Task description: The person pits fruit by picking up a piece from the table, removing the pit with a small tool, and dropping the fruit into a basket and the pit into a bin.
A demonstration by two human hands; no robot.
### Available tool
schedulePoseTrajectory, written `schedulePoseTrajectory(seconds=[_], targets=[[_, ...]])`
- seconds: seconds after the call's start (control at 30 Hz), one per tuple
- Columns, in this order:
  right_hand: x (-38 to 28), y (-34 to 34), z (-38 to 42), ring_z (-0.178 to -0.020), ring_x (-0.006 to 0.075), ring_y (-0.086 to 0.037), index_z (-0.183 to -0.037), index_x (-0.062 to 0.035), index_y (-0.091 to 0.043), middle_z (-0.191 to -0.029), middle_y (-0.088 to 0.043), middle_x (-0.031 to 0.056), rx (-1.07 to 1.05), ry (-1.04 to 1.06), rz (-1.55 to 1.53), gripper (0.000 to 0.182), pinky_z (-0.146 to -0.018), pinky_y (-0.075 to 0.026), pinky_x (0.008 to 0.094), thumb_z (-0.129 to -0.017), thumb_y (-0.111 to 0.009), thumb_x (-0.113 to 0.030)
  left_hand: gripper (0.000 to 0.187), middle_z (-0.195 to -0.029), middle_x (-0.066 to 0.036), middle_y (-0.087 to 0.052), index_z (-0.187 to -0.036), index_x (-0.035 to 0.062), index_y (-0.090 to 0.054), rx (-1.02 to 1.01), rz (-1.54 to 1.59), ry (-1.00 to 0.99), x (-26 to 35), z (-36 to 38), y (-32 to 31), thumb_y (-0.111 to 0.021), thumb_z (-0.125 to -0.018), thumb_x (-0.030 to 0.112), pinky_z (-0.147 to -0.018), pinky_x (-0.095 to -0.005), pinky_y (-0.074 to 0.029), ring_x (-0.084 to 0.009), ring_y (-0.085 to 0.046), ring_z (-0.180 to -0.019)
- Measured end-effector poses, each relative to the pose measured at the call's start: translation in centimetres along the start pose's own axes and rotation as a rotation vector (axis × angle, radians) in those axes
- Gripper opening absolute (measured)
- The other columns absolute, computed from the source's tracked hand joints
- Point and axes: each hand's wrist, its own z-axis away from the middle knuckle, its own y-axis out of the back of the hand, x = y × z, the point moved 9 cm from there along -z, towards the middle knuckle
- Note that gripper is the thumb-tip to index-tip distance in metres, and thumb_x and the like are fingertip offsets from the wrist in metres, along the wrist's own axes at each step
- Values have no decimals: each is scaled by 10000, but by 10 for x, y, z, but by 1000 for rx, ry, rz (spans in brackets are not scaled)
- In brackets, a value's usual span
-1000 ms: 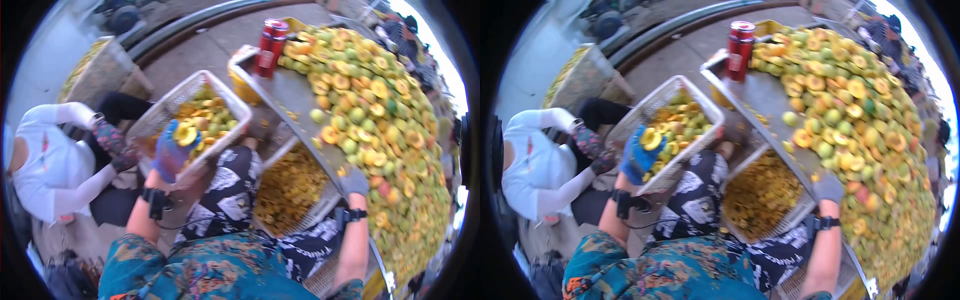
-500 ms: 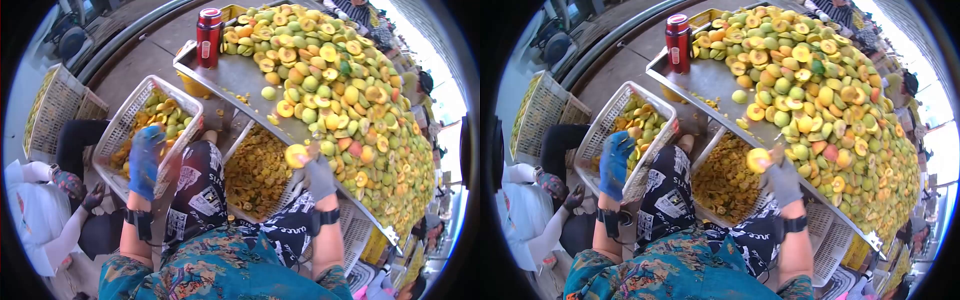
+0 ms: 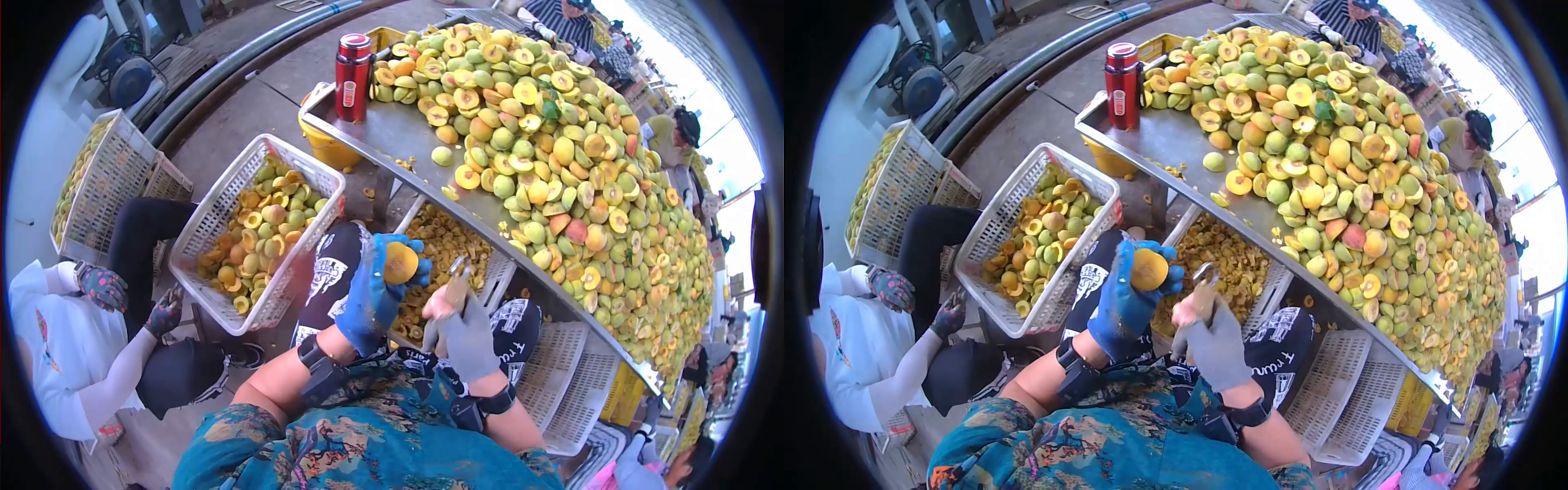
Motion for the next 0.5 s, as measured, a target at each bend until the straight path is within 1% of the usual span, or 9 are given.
schedulePoseTrajectory(seconds=[0.03,0.1,0.13,0.2,0.3,0.37,0.4,0.47,0.5], targets=[[-2,-10,5,-527,131,-548,-969,-51,-500,-794,-552,32,-75,18,73,197,-517,-454,248,-924,-561,-233,513,-1123,-120,-602,-1215,50,-487,5,108,-11,7,2,-1,-370,-1001,502,-901,-354,-491,-216,-612,-967],[2,-25,12,-533,121,-548,-970,-48,-500,-794,-549,29,-146,-13,100,196,-518,-453,248,-929,-557,-231,538,-1107,-129,-596,-1185,57,-494,28,231,-10,9,7,-3,-385,-981,543,-859,-381,-513,-241,-613,-951],[5,-34,15,-539,112,-549,-970,-44,-500,-794,-547,27,-213,-43,129,195,-518,-452,248,-934,-553,-228,538,-1107,-129,-596,-1185,57,-494,23,229,-12,14,11,-10,-385,-981,543,-859,-381,-513,-241,-613,-951],[9,-38,13,-551,103,-563,-1002,-36,-506,-775,-545,18,-238,-6,105,232,-518,-449,238,-935,-551,-253,530,-1153,-128,-575,-1211,54,-479,0,5,-15,26,26,-27,-395,-985,527,-862,-366,-513,-224,-609,-963],[7,-40,13,-580,123,-585,-1029,-9,-524,-766,-570,31,-234,99,276,278,-539,-469,267,-925,-559,-265,525,-1163,-118,-560,-1239,52,-462,-51,-3,-32,26,35,-33,-406,-987,509,-865,-348,-511,-211,-606,-968],[-9,-41,17,-624,219,-637,-1046,23,-539,-773,-623,99,-171,287,450,303,-580,-496,341,-903,-565,-244,521,-1157,-115,-560,-1244,52,-458,-83,-12,-62,29,39,-36,-413,-986,503,-866,-347,-510,-209,-606,-967],[-9,-42,17,-624,219,-637,-1046,23,-539,-773,-623,99,-174,286,453,303,-580,-496,341,-903,-565,-244,510,-1145,-112,-564,-1236,49,-467,-84,-48,-65,32,41,-37,-415,-989,492,-858,-346,-510,-205,-605,-955],[-11,-41,17,-719,327,-664,-1023,23,-566,-802,-645,179,-136,303,620,283,-644,-505,414,-879,-567,-220,498,-1133,-110,-568,-1227,47,-476,-82,-82,-66,37,43,-37,-417,-991,481,-850,-344,-510,-202,-604,-944],[-13,-41,18,-719,327,-664,-1023,23,-566,-802,-645,179,-138,302,622,283,-644,-505,414,-879,-567,-220,494,-1116,-109,-576,-1217,40,-493,-102,-89,-66,39,43,-38,-429,-991,474,-852,-339,-513,-203,-608,-946]])
